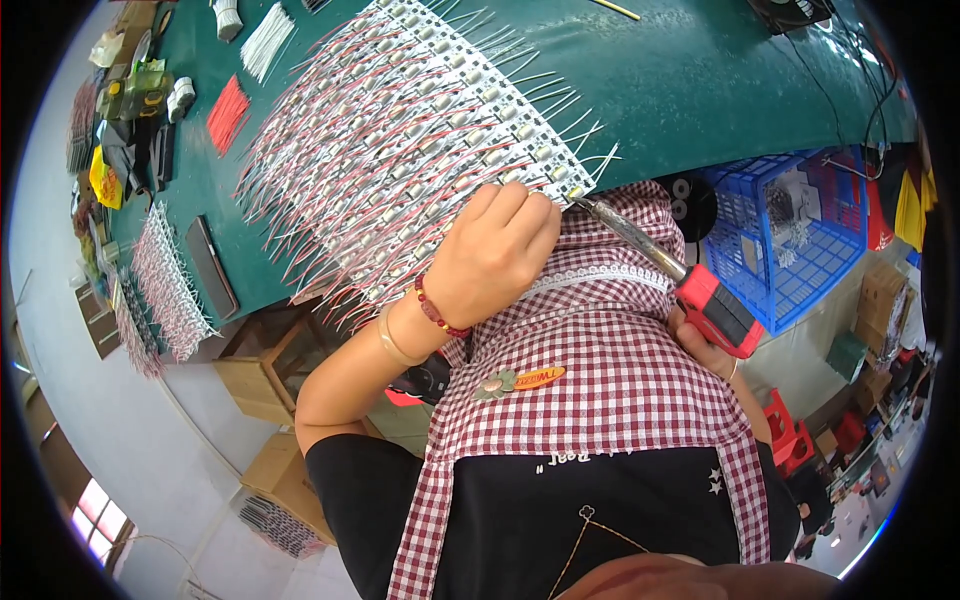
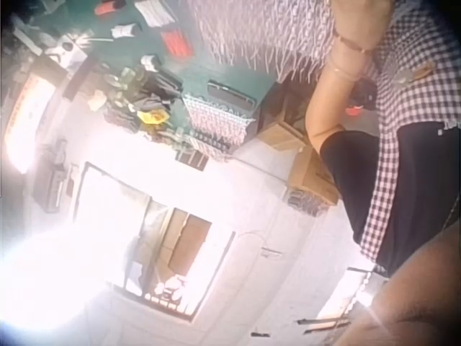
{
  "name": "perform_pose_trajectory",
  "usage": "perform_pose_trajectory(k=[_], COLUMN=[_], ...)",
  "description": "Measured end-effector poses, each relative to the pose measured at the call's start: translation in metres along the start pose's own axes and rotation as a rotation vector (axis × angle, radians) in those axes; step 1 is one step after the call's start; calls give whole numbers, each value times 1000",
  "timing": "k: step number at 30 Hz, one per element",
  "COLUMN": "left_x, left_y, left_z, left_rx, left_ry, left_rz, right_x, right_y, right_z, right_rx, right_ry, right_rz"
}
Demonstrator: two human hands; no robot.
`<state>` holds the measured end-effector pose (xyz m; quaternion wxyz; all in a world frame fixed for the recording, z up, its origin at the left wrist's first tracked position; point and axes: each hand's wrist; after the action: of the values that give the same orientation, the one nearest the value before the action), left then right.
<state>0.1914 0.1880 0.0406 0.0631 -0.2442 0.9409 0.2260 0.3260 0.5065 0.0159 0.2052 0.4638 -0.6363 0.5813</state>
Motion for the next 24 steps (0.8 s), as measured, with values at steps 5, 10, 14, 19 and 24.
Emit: perform_pose_trajectory(k=[5, 10, 14, 19, 24], left_x=[-1, -2, -6, -3, 9], left_y=[-2, -1, -1, -10, -33], left_z=[0, -1, -6, -17, -61], left_rx=[13, 25, 80, 51, 84], left_ry=[32, 37, 11, 37, 107], left_rz=[3, -3, -65, -79, -290], right_x=[-2, 1, -1, -12, 30], right_y=[0, 3, 5, 8, 32], right_z=[1, 1, 1, -10, 1], right_rx=[13, 36, -9, -60, 73], right_ry=[13, 3, 1, -54, 463], right_rz=[1, -63, -143, -148, -221])
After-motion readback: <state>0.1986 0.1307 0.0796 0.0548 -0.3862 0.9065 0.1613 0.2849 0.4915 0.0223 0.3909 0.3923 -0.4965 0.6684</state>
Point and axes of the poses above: each hand's wrist, its own y-axis towards the middle knuckle, its own z-axis out of the palm, x = y × z, and after that the axes turned 11 degrees about z, right-handed
